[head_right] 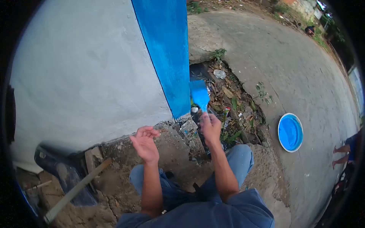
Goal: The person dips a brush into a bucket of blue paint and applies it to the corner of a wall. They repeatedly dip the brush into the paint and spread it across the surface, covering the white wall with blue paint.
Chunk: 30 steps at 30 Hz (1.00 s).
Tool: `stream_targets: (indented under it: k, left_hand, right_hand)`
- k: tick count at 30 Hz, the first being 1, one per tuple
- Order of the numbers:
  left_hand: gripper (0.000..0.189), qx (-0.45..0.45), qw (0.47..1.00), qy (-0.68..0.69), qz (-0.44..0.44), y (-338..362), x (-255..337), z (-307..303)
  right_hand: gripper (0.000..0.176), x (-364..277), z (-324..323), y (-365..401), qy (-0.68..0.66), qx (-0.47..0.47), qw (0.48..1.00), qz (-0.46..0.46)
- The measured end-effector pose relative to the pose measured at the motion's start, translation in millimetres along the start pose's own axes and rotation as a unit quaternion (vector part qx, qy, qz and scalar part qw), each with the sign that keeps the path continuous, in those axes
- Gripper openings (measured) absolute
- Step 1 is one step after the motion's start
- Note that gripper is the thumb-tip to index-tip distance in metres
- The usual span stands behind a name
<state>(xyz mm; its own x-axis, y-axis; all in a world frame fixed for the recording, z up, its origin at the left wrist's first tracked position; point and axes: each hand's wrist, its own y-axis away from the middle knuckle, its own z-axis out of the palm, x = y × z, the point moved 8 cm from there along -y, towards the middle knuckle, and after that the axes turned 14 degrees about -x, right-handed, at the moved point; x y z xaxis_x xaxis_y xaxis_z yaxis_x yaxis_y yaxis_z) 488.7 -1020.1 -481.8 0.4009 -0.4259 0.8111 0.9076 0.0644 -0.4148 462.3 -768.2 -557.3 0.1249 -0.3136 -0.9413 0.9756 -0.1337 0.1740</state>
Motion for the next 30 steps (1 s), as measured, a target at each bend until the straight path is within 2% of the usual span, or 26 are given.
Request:
stream_targets:
  k: [2, 3, 4, 6, 8, 11, 12, 16, 19, 21, 23, 25, 26, 28, 30]
  left_hand:
    - [0.072, 0.020, 0.998, 0.041, -0.033, 6, 0, -13]
    - [0.072, 0.018, 0.998, 0.045, -0.050, 8, -1, -16]
    - [0.073, 0.027, 0.995, 0.081, -0.042, 7, -1, -19]
    - [0.074, 0.034, 0.990, 0.123, -0.063, 6, -5, -17]
    - [0.075, 0.018, 0.984, 0.157, -0.081, 5, -8, -10]
    - [0.076, -0.013, 0.989, 0.114, -0.093, 4, -14, -2]
    - [0.076, -0.012, 0.989, 0.115, -0.096, 6, -15, -2]
    - [0.077, -0.032, 0.987, 0.123, -0.101, 2, -20, 3]
    - [0.076, -0.021, 0.982, 0.148, -0.113, 2, -28, 8]
    - [0.076, -0.017, 0.977, 0.170, -0.127, 2, -38, 14]
    - [0.075, -0.049, 0.970, 0.185, -0.153, 3, -51, 27]
    - [0.074, -0.063, 0.964, 0.198, -0.167, 1, -64, 38]
    - [0.073, -0.068, 0.958, 0.191, -0.202, 2, -74, 42]
    - [0.070, -0.064, 0.943, 0.209, -0.250, 2, -92, 50]
    - [0.069, -0.076, 0.938, 0.223, -0.255, 6, -96, 61]
  right_hand:
    - [0.025, 0, -24, -5, 0.073, 0.052, 0.996, -0.019]
    - [0.027, 2, -50, -17, 0.235, 0.107, 0.963, -0.077]
    - [0.030, -13, -57, -16, 0.388, 0.180, 0.896, -0.120]
    - [0.032, 16, -85, -48, 0.573, 0.246, 0.781, -0.024]
    - [0.034, 60, -117, -74, 0.608, 0.194, 0.759, 0.130]
    - [0.033, 76, -136, -78, 0.631, 0.211, 0.735, 0.127]
    - [0.034, 83, -144, -78, 0.631, 0.181, 0.737, 0.162]
    - [0.034, 93, -169, -73, 0.616, 0.170, 0.735, 0.225]
    - [0.033, 86, -176, -59, 0.570, 0.233, 0.759, 0.213]
    - [0.033, 80, -178, -59, 0.574, 0.234, 0.755, 0.213]
    - [0.032, 76, -181, -57, 0.581, 0.232, 0.749, 0.216]
    - [0.032, 56, -169, -52, 0.598, 0.256, 0.749, 0.130]
    - [0.032, 54, -164, -44, 0.595, 0.259, 0.749, 0.132]
    - [0.035, 49, -159, -27, 0.457, 0.270, 0.839, 0.121]
    - [0.036, 58, -147, -8, 0.290, 0.299, 0.904, 0.097]
